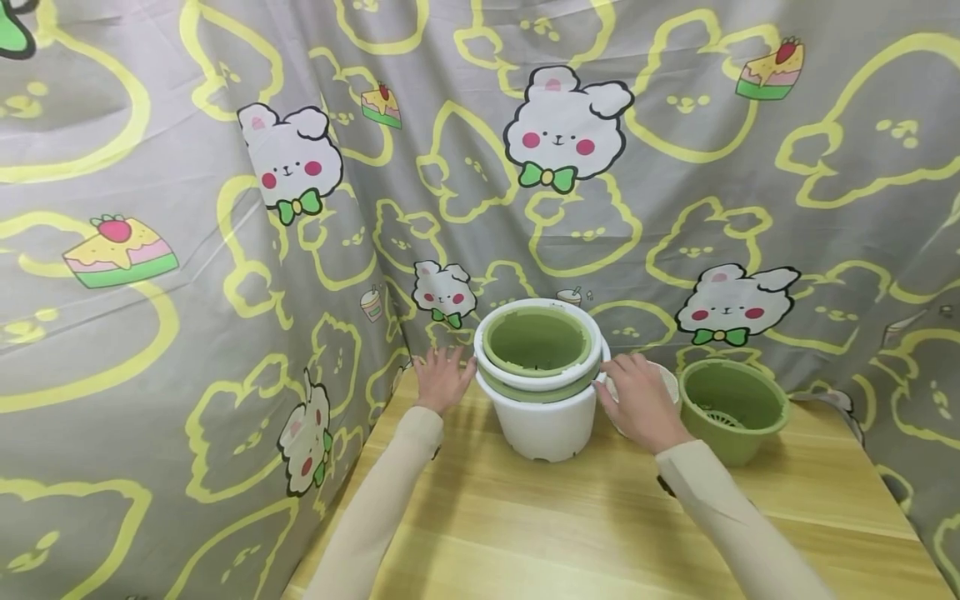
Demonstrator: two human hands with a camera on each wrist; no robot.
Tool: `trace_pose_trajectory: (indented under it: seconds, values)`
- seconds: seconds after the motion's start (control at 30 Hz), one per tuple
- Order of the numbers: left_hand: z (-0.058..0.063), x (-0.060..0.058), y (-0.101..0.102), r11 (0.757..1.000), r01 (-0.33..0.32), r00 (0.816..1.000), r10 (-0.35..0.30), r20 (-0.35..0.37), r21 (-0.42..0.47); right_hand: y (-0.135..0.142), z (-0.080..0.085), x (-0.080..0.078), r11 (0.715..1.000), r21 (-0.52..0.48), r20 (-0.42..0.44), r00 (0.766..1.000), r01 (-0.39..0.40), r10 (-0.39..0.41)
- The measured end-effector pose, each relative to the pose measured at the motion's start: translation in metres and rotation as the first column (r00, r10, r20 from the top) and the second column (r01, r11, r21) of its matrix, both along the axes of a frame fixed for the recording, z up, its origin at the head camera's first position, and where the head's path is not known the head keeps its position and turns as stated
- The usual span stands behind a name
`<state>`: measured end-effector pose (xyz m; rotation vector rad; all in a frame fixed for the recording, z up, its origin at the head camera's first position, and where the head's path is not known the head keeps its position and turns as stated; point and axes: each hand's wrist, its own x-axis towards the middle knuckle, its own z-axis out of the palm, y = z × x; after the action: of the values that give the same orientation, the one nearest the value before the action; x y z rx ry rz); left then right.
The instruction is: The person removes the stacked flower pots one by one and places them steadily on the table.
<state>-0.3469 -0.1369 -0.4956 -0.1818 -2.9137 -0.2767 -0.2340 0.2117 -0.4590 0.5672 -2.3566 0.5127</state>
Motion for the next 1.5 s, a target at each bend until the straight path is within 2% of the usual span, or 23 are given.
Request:
trace_pose_trajectory:
  seconds: [0.13,0.3,0.43,0.57,0.83,1.1,1.5]
  values:
    - [0.002,0.002,0.001,1.0,-0.001,1.0,0.001,0.014,0.003,-0.023,0.009,-0.005,1.0,0.012,0.04,0.999,-0.024,0.024]
    - [0.001,0.003,0.001,1.0,-0.007,0.999,0.006,0.038,0.011,-0.048,0.015,-0.01,0.997,0.054,0.142,0.989,-0.047,0.039]
    - [-0.002,0.002,0.0,1.0,-0.002,0.999,0.0,0.042,0.028,-0.063,0.014,-0.014,0.994,0.104,0.231,0.973,-0.036,0.011]
    - [-0.004,0.001,0.0,0.999,0.011,0.999,-0.013,0.036,0.038,-0.072,0.013,-0.014,0.991,0.135,0.272,0.962,-0.018,-0.019]
    - [-0.004,0.002,-0.001,0.999,-0.01,0.998,0.008,0.058,0.034,-0.076,0.017,-0.014,0.99,0.138,0.283,0.959,-0.017,-0.023]
    - [-0.003,0.003,0.0,0.999,-0.004,0.997,0.001,0.081,0.041,-0.074,0.019,-0.018,0.991,0.131,0.323,0.946,-0.023,-0.021]
    - [-0.004,0.002,-0.001,0.998,-0.001,0.994,-0.007,0.113,0.071,-0.076,0.022,-0.02,0.996,0.083,0.266,0.964,-0.042,0.018]
